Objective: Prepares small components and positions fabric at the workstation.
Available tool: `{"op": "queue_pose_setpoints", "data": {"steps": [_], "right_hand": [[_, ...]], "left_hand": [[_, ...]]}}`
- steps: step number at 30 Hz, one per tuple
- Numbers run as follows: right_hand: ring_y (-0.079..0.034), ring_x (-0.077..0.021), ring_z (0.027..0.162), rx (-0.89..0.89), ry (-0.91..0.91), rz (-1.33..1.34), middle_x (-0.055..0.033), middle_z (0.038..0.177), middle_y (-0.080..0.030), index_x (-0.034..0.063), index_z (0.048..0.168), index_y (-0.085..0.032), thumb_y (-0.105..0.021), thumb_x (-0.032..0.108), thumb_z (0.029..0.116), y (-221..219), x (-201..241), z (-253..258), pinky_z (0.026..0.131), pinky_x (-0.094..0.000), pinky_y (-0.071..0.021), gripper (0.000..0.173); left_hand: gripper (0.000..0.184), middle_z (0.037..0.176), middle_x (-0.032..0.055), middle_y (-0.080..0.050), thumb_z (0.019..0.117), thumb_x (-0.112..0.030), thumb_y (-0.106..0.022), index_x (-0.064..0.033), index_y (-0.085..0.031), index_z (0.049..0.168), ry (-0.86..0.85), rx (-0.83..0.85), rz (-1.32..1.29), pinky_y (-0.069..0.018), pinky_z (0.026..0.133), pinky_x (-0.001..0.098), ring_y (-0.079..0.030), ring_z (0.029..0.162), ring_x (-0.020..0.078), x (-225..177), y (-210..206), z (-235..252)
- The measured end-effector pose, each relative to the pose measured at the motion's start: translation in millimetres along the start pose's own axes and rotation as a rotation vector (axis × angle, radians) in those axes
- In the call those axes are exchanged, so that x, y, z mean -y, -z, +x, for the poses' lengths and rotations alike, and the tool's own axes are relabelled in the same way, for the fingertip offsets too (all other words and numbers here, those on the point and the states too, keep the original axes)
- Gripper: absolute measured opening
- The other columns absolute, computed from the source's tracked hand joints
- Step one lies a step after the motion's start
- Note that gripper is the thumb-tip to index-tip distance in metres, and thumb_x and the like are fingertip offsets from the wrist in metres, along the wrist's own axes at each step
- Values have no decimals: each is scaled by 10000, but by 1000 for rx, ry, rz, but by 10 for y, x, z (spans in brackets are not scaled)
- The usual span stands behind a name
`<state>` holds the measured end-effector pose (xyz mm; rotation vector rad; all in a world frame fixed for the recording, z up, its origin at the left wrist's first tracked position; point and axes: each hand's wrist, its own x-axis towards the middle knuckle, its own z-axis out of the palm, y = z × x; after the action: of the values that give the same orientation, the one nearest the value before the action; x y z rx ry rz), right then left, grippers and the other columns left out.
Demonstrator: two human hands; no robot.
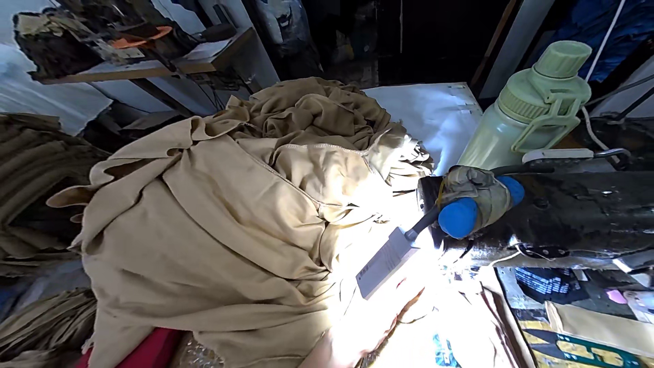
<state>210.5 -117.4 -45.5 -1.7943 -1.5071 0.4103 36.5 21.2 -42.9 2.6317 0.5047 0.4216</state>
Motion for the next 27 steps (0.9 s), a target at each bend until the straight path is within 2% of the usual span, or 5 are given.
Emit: {"op": "queue_pose_setpoints", "data": {"steps": [5, 9, 15, 21, 27], "right_hand": [[-647, -374, 1088, -35, -9, -83, -203, 1075, -704, 34, 1064, -748, -646, 242, 895, 11, 14, 61, 984, -505, -473, 287], [-644, -423, 1107, 54, 11, -103, -196, 1134, -728, 37, 1147, -761, -625, 204, 923, 30, 27, 121, 1007, -587, -420, 311], [-659, -415, 1097, 148, 99, -276, -128, 1122, -738, 133, 1206, -748, -554, 101, 962, 31, 64, 160, 972, -668, -418, 313], [-665, -381, 1091, 108, 15, -101, -155, 1112, -738, 28, 1134, -749, -555, 167, 974, 30, 61, 154, 991, -629, -413, 288], [-612, -482, 1212, 167, 39, -295, -187, 1284, -689, 54, 1343, -658, -581, 137, 938, -49, 93, 164, 1012, -706, -385, 420]], "left_hand": [[382, 1074, 117, -719, 959, -21, -526, -154, -719, 1260, -13, -33, 65, -550, 900, 415, -694, 1012, 280, 5, -20, -36], [380, 1097, 158, -720, 979, -15, -518, -124, -710, 1288, 22, 40, 25, -553, 915, 455, -696, 1042, 329, -26, 28, -13], [340, 1139, 116, -718, 989, -40, -517, -129, -711, 1254, -8, -102, -23, -536, 964, 359, -686, 1080, 241, -20, 9, 6], [360, 1135, 139, -721, 990, -33, -509, -130, -715, 1268, 12, -3, 7, -549, 918, 438, -693, 1058, 307, 19, -35, -27], [351, 1108, 129, -716, 1006, -57, -500, -140, -711, 1273, 17, 16, 23, -543, 926, 417, -690, 1047, 282, 32, -46, -27]]}}
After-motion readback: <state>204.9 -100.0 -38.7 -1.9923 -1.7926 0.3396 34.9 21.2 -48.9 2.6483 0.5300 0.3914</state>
